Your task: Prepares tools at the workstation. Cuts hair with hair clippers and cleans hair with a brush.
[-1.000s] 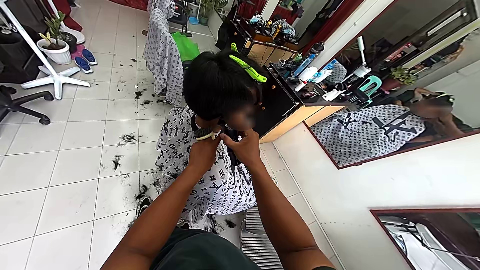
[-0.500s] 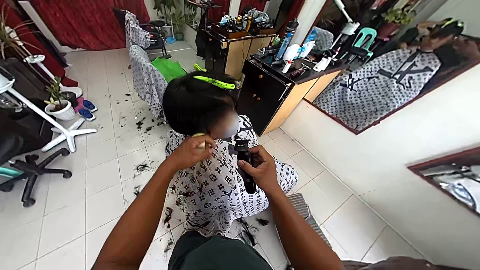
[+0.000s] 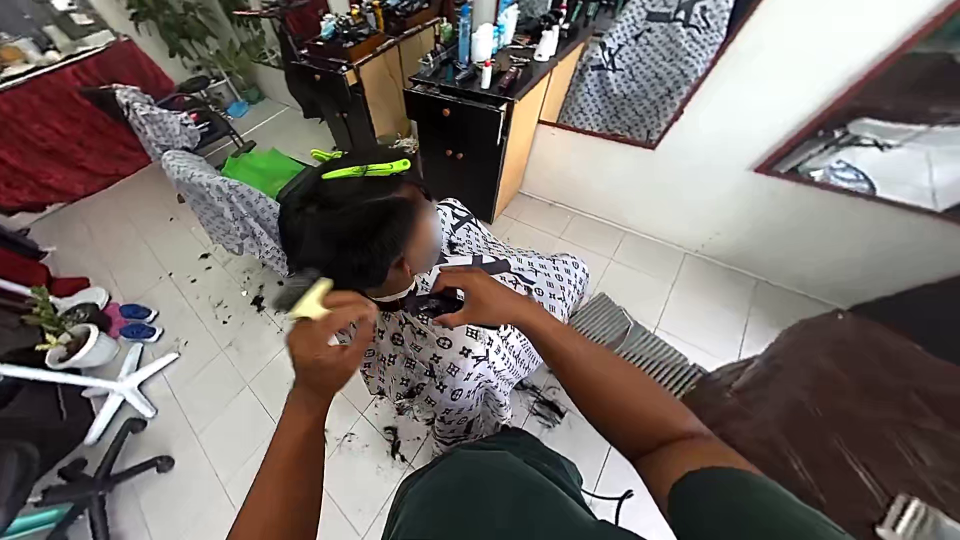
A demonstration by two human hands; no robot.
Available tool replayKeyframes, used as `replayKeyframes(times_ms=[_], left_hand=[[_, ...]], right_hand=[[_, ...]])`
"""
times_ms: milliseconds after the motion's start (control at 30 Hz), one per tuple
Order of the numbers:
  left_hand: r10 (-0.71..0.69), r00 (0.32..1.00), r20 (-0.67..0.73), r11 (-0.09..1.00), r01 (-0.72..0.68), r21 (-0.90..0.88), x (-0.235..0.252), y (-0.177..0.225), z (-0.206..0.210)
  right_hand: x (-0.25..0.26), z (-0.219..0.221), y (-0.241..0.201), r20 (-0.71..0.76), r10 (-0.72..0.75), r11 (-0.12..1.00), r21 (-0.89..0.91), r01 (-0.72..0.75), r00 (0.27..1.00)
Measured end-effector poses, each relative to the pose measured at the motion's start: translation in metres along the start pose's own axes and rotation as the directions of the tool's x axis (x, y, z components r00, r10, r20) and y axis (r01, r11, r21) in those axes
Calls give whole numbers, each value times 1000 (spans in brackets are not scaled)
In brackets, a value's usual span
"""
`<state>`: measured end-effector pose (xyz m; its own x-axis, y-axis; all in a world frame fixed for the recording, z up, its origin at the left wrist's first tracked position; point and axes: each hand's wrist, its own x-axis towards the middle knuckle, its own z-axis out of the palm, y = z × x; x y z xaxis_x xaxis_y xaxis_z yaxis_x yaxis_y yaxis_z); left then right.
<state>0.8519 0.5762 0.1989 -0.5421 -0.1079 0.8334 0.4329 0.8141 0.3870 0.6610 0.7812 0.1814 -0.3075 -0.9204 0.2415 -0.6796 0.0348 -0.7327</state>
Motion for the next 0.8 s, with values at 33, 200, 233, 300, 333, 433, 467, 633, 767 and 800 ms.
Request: replayKeyframes(times_ms=[33, 200, 233, 300, 333, 433, 467, 633, 767, 800], left_hand=[[22, 996, -89, 995, -12, 103, 9, -6, -5], [-261, 965, -30, 943, 262, 206, 32, -43, 0], [-300, 954, -23, 934, 299, 196, 31, -47, 4], [-330, 944, -17, 925, 327, 192, 27, -52, 10], [-335, 942, -14, 923, 331, 198, 25, -53, 11], [-339, 941, 1, 921, 331, 207, 23, -55, 12], [-337, 942, 1, 921, 329, 210, 23, -54, 12], [-327, 945, 13, 926, 318, 204, 22, -57, 14], [-326, 945, 15, 923, 315, 222, 21, -57, 15], [-318, 948, 18, 926, 307, 221, 20, -57, 15]], right_hand=[[6, 4, 2, 20, 17, 999, -34, -17, 1000], [20, 23, 10, -93, 10, 995, -99, -19, 996], [22, 24, 11, -108, 1, 995, -99, -11, 994], [25, 25, 13, -118, -33, 997, -79, 24, 992], [27, 26, 13, -120, -39, 997, -77, 29, 992], [29, 28, 14, -120, -18, 997, -74, 9, 993], [30, 28, 14, -124, -18, 997, -72, 9, 992], [32, 30, 14, -151, -35, 995, -95, 21, 988], [32, 31, 14, -152, -28, 997, -70, 17, 988], [31, 31, 14, -156, -28, 997, -69, 17, 987]])
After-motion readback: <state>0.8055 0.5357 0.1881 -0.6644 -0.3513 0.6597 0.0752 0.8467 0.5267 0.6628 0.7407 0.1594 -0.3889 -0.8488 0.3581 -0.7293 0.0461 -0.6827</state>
